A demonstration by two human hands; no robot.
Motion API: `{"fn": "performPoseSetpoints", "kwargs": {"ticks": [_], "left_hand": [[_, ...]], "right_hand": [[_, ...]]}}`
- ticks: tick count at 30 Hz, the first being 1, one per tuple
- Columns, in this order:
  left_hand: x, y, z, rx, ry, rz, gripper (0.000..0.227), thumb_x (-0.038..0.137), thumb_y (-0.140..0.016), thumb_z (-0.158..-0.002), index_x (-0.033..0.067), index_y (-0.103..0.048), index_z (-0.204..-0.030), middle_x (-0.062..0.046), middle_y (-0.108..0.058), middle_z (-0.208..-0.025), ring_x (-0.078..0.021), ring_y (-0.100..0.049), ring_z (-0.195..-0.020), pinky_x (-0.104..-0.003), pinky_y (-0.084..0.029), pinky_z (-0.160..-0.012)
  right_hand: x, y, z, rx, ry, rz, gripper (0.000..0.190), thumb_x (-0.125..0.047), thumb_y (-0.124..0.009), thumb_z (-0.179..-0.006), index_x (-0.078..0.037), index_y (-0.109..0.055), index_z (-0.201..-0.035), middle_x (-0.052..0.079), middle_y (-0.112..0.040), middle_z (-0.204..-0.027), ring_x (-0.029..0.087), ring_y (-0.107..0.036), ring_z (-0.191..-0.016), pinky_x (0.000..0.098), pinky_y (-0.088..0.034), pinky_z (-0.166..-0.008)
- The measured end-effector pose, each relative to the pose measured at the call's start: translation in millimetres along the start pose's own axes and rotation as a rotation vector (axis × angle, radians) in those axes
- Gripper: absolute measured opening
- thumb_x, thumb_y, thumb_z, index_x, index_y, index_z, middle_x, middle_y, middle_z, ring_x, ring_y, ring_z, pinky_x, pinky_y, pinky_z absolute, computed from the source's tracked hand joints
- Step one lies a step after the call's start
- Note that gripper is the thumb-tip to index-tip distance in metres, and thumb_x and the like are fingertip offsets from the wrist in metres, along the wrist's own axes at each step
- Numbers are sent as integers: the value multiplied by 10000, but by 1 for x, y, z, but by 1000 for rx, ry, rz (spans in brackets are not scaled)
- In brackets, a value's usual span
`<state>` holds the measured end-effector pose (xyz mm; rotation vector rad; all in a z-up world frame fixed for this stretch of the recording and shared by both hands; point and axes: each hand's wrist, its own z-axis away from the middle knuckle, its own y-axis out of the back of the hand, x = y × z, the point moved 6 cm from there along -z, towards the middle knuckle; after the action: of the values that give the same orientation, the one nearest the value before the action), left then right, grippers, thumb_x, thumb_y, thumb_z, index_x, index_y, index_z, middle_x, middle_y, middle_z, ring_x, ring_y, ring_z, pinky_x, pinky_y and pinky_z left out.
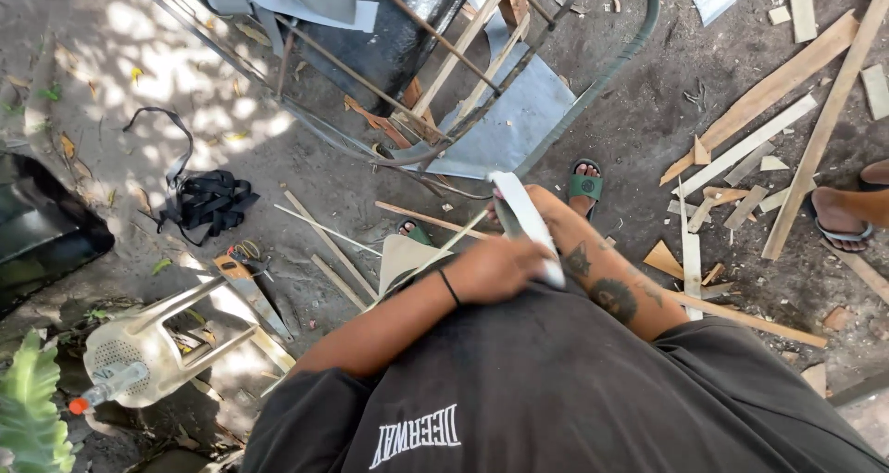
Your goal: Weaving and stapling fabric strips onto a metal furniture frame to create a seat or backrest.
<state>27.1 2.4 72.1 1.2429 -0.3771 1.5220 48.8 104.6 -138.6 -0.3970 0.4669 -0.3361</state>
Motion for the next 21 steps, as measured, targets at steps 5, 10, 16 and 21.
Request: {"fn": "performPoseSetpoints", "kwargs": {"ticks": [5,10,16,21], "left_hand": [[0,4,17,20,-609,-241,182,234,-690,-838,76,-638,-764,-175,-636,-709,-406,-629,-718,-520,-496,-736],[-119,10,-50,-226,-59,-1052,962,592,-799,-757,8,-454,-1439,-284,-537,-1429,-469,-413,-1430,-664,-165,-1221],[-150,-13,-92,-278,22,-1025,533,439,-822,-718,59,-641,-1045,-143,-725,-860,-392,-740,-839,-555,-552,-784],[-159,-19,-93,-329,10,-1052,399,358,-805,-778,68,-644,-1000,-120,-720,-762,-353,-743,-738,-524,-583,-673]], "right_hand": [[42,79,-68,253,178,401,427,-427,-807,-912,-15,-810,-797,219,-730,-707,358,-719,-595,410,-545,-413],[54,60,-64,413,205,698,375,-517,-727,-917,-169,-827,-1014,125,-787,-963,343,-730,-984,453,-563,-835],[61,43,-54,475,395,825,463,-541,-571,-1037,-130,-770,-966,107,-768,-915,349,-725,-948,479,-570,-824],[54,15,2,452,472,824,455,-460,-603,-1022,-38,-630,-857,255,-691,-859,500,-664,-918,581,-515,-766]]}}
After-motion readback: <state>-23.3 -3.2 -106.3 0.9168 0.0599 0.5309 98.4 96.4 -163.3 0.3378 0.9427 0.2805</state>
